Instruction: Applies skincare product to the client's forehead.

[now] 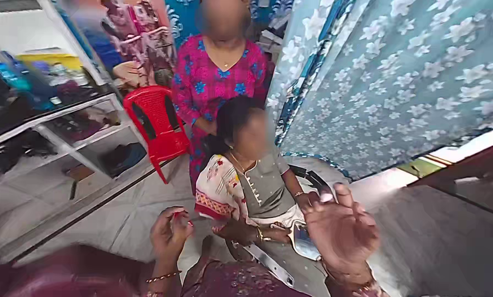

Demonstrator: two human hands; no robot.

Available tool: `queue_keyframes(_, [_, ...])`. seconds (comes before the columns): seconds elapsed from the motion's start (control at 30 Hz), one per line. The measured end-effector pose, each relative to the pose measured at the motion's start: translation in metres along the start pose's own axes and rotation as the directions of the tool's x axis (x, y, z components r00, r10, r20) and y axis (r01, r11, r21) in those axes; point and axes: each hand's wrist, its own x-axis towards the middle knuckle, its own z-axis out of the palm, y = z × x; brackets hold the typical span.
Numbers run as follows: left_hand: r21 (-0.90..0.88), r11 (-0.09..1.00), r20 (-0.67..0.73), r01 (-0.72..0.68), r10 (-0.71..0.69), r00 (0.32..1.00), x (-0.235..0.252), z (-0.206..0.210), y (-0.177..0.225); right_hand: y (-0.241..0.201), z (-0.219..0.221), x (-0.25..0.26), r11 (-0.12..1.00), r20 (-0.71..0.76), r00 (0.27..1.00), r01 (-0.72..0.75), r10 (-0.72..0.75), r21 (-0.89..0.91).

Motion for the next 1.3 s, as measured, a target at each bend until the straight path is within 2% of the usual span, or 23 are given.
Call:
queue_keyframes(0.07, [-0.068, 0.997, 0.068, -0.048, 0.053, 0.996, 0.041, 0.023, -0.046, 0.014, -0.006, 0.008, 0.998, -0.113, 0.992, 0.052, -0.049, 0.019])
queue_keyframes(0.13, [-0.138, 0.988, 0.117, -0.074, 0.091, 0.989, 0.086, 0.039, -0.083, 0.03, -0.009, 0.012, 0.996, -0.294, 0.952, 0.083, -0.085, -0.02])
queue_keyframes(0.23, [-0.253, 0.967, 0.138, -0.028, 0.065, 0.988, 0.147, 0.051, -0.126, 0.061, -0.003, 0.013, 0.985, -0.566, 0.806, 0.148, -0.171, -0.087])
queue_keyframes(0.37, [-0.383, 0.918, 0.157, 0.1, -0.042, 0.987, 0.191, 0.078, -0.168, 0.086, 0.019, 0.019, 0.957, -0.69, 0.666, 0.16, -0.285, -0.241])
queue_keyframes(0.47, [-0.477, 0.873, 0.23, 0.103, 0.012, 0.973, 0.206, 0.1, -0.183, 0.103, 0.032, 0.027, 0.937, -0.704, 0.62, 0.198, -0.347, -0.287])
queue_keyframes(0.57, [-0.479, 0.878, 0.213, 0.022, 0.092, 0.973, 0.216, 0.106, -0.199, 0.116, 0.031, 0.025, 0.923, -0.675, 0.631, 0.23, -0.382, -0.308])
queue_keyframes(0.63, [-0.496, 0.868, 0.217, 0.017, 0.104, 0.971, 0.23, 0.1, -0.209, 0.124, 0.026, 0.028, 0.916, -0.692, 0.601, 0.234, -0.4, -0.325])
queue_keyframes(0.73, [-0.588, 0.806, 0.252, 0.077, 0.091, 0.963, 0.256, 0.087, -0.232, 0.138, 0.025, 0.027, 0.901, -0.722, 0.542, 0.209, -0.431, -0.381])
queue_keyframes(0.87, [-0.695, 0.672, 0.266, 0.253, -0.087, 0.96, 0.282, 0.093, -0.266, 0.155, 0.032, 0.041, 0.871, -0.724, 0.491, 0.192, -0.484, -0.451])
queue_keyframes(1.0, [-0.777, 0.522, 0.372, 0.351, -0.069, 0.926, 0.316, 0.109, -0.294, 0.183, 0.034, 0.056, 0.815, -0.706, 0.429, 0.147, -0.563, -0.561])
queue_keyframes(1.03, [-0.774, 0.519, 0.405, 0.364, -0.036, 0.914, 0.325, 0.112, -0.301, 0.192, 0.036, 0.061, 0.795, -0.7, 0.404, 0.135, -0.589, -0.591])
queue_keyframes(1.13, [-0.763, 0.446, 0.542, 0.468, 0.046, 0.839, 0.351, 0.115, -0.334, 0.231, 0.052, 0.086, 0.725, -0.687, 0.253, 0.111, -0.682, -0.679])
queue_keyframes(1.2, [-0.747, 0.39, 0.625, 0.539, 0.134, 0.769, 0.359, 0.111, -0.357, 0.253, 0.067, 0.107, 0.701, -0.681, 0.177, 0.096, -0.71, -0.706])
queue_keyframes(1.3, [-0.728, 0.343, 0.679, 0.594, 0.242, 0.693, 0.375, 0.125, -0.364, 0.285, 0.086, 0.145, 0.694, -0.685, 0.112, 0.116, -0.72, -0.711])
